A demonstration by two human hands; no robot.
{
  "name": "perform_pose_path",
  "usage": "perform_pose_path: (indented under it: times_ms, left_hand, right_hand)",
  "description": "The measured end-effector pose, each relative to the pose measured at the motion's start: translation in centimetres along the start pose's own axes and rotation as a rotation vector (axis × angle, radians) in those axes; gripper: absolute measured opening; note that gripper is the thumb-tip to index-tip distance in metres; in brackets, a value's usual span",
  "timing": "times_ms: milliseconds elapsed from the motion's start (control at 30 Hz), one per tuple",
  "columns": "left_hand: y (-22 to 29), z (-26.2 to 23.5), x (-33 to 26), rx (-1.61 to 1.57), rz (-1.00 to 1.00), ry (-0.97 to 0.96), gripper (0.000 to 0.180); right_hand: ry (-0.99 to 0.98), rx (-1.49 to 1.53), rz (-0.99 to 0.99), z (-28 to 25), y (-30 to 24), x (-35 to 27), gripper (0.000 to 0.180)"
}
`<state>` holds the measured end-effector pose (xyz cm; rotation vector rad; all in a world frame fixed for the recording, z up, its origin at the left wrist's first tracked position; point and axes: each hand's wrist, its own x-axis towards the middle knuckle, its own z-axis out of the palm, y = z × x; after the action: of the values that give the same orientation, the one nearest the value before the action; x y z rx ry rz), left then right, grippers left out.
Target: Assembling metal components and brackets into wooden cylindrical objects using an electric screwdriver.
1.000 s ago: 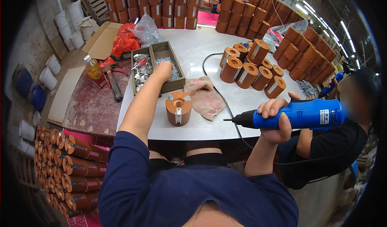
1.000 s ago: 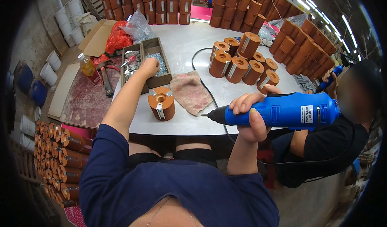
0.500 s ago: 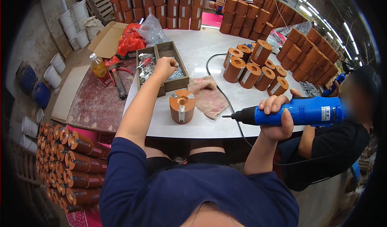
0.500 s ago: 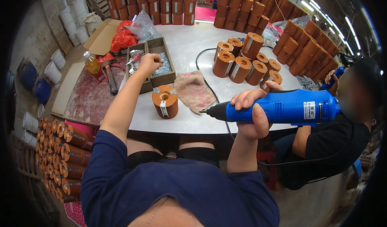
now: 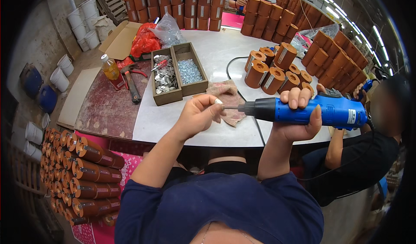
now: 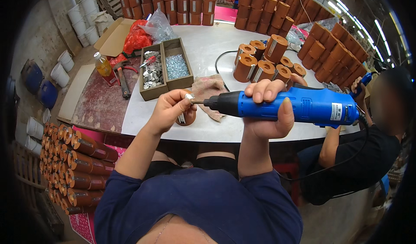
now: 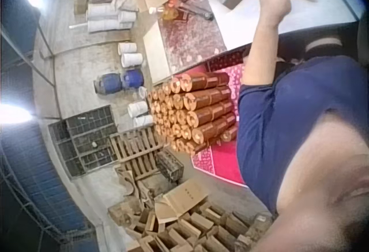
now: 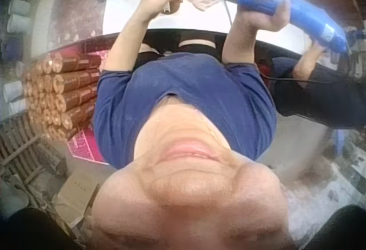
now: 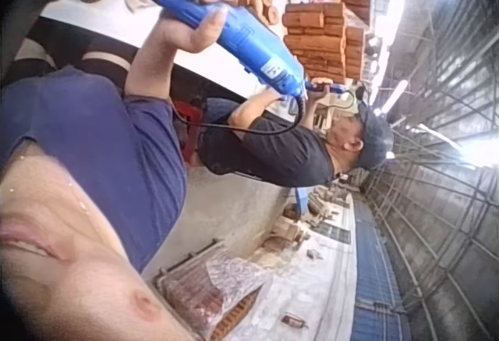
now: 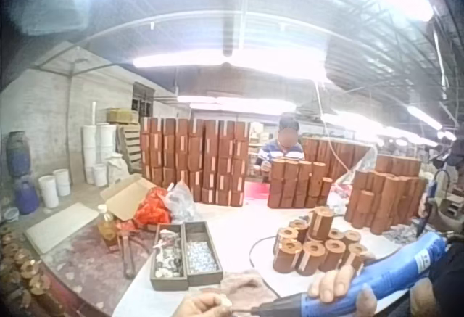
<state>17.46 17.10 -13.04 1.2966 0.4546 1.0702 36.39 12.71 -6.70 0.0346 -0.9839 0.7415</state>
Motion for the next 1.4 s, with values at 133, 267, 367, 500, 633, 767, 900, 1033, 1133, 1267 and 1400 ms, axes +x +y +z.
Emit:
perform_pose_path:
  times_ms: [133, 267, 367, 500, 633, 767, 900, 1033, 1133, 1267, 1400]
  left_hand:
    - [-0.9, -0.4, -0.8, -0.206, -0.066, -0.001, 0.015]
    - [-0.4, 0.5, -1.5, -0.325, -0.049, -0.007, 0.013]
    - [-0.4, 0.3, -1.3, -0.315, -0.054, 0.033, 0.013]
    - [0.0, 0.5, -2.1, -0.251, -0.025, 0.112, 0.019]
    - [-0.4, 0.7, -2.6, -0.288, -0.040, 0.122, 0.027]
    - [-1.1, 1.6, -3.0, -0.263, -0.122, 0.152, 0.029]
    - [-2.0, 2.5, -3.0, -0.357, -0.207, 0.135, 0.026]
    - [-2.8, 4.0, -3.2, -0.356, -0.259, 0.102, 0.026]
    - [-2.7, 4.9, -3.0, -0.376, -0.284, 0.071, 0.024]
    - [-2.7, 4.7, -3.7, -0.417, -0.318, 0.065, 0.020]
    - [-2.7, 4.5, -3.8, -0.455, -0.322, 0.072, 0.011]
  right_hand:
    - [-0.008, -0.011, 0.019, 0.4, 0.2, -0.2, 0.040]
    - [-0.049, 0.062, -0.022, 0.2, -0.2, -0.2, 0.051]
    - [-0.027, 0.024, -0.039, 0.2, -0.3, 0.1, 0.052]
    - [-0.087, -0.090, -0.097, -1.2, -1.1, -0.2, 0.048]
    - [0.060, -0.067, -0.106, -1.7, -2.1, -0.5, 0.043]
    - [0.083, 0.058, -0.068, -1.2, -2.6, -0.5, 0.043]
    - [0.123, 0.061, -0.012, -1.2, -3.1, -1.2, 0.048]
    - [0.081, 0.019, -0.033, -1.3, -3.6, -1.6, 0.049]
    - [0.076, 0.029, -0.033, -1.4, -4.1, -1.7, 0.051]
    - [0.098, 0.031, -0.009, -1.4, -3.9, -1.6, 0.050]
    - [0.131, 0.039, 0.033, -1.4, -3.8, -1.7, 0.050]
